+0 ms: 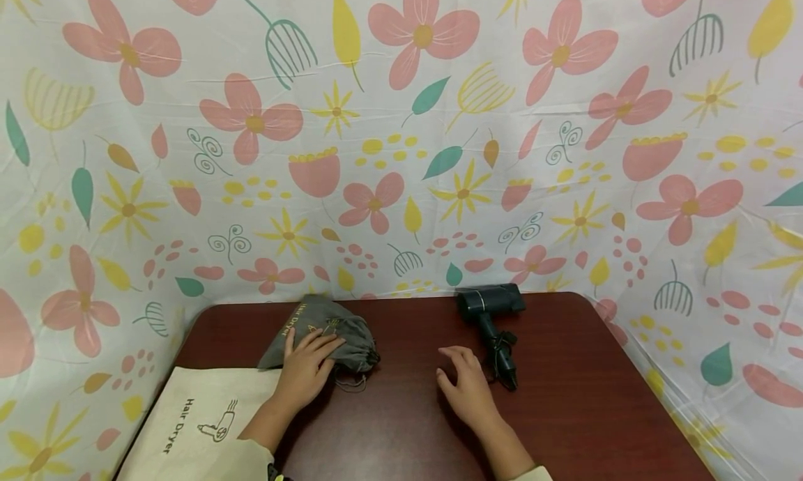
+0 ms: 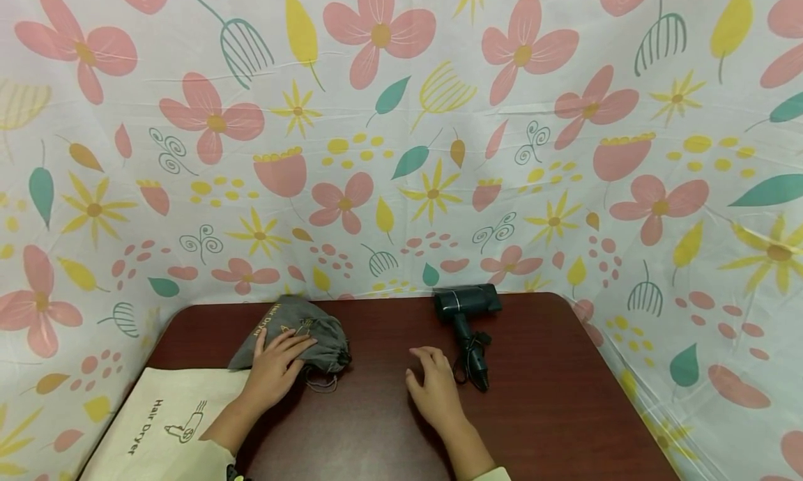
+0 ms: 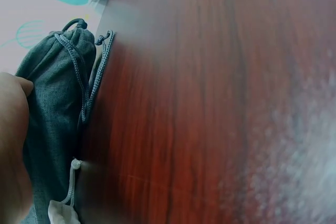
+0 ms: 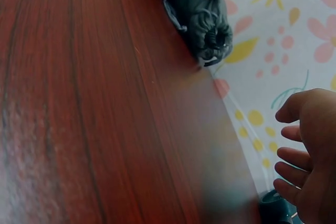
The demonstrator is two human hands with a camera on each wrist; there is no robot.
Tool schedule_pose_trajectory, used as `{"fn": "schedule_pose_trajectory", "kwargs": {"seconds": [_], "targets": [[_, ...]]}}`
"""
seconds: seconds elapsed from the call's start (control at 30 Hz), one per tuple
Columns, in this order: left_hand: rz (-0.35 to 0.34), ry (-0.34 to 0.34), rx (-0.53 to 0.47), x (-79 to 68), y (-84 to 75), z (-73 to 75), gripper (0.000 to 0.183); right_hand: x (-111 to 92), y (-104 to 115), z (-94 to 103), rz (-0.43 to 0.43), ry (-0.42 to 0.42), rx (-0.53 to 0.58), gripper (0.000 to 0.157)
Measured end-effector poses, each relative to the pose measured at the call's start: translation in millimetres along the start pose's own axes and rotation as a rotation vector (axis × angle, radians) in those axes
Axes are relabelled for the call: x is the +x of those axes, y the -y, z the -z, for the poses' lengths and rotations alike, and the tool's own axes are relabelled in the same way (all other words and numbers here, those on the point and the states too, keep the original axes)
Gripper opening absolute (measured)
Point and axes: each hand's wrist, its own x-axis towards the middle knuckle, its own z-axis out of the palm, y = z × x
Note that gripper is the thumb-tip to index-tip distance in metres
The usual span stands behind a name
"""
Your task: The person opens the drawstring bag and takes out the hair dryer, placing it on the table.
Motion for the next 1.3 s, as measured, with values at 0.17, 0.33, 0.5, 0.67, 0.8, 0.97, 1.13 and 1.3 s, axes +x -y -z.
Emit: {"fn": "schedule_pose_trajectory", "kwargs": {"seconds": [0.17,0.33,0.5,0.67,0.8,0.97,1.13,1.3], "targets": [[-0.009,0.021,-0.009,0.9,-3.7,-1.6,0.038,-0.3,2.7,-4.3,-0.008,0.022,0.012,0.041],[-0.029,0.016,-0.032,1.6,-8.7,-4.5,0.038,-0.5,5.3,-8.6,0.023,0.027,0.004,0.043],[-0.067,-0.013,-0.032,2.1,-13.4,-8.9,0.038,-1.8,8.9,-10.4,0.040,0.059,0.004,0.046],[-0.113,-0.042,-0.040,3.1,-19.0,-12.4,0.037,-2.5,12.1,-11.6,0.019,0.113,0.023,0.047],[-0.121,-0.046,-0.042,3.5,-23.5,-14.1,0.036,-1.3,14.6,-14.8,0.023,0.157,0.021,0.048],[-0.102,-0.008,-0.037,3.4,-28.7,-16.0,0.036,-1.3,19.3,-17.8,0.040,0.212,0.038,0.052],[-0.096,0.024,-0.070,3.4,-35.5,-15.5,0.035,-2.5,22.8,-20.0,0.057,0.261,0.069,0.054],[-0.104,0.019,-0.090,3.4,-41.9,-15.8,0.034,-1.6,23.8,-22.4,0.076,0.291,0.094,0.055]]}}
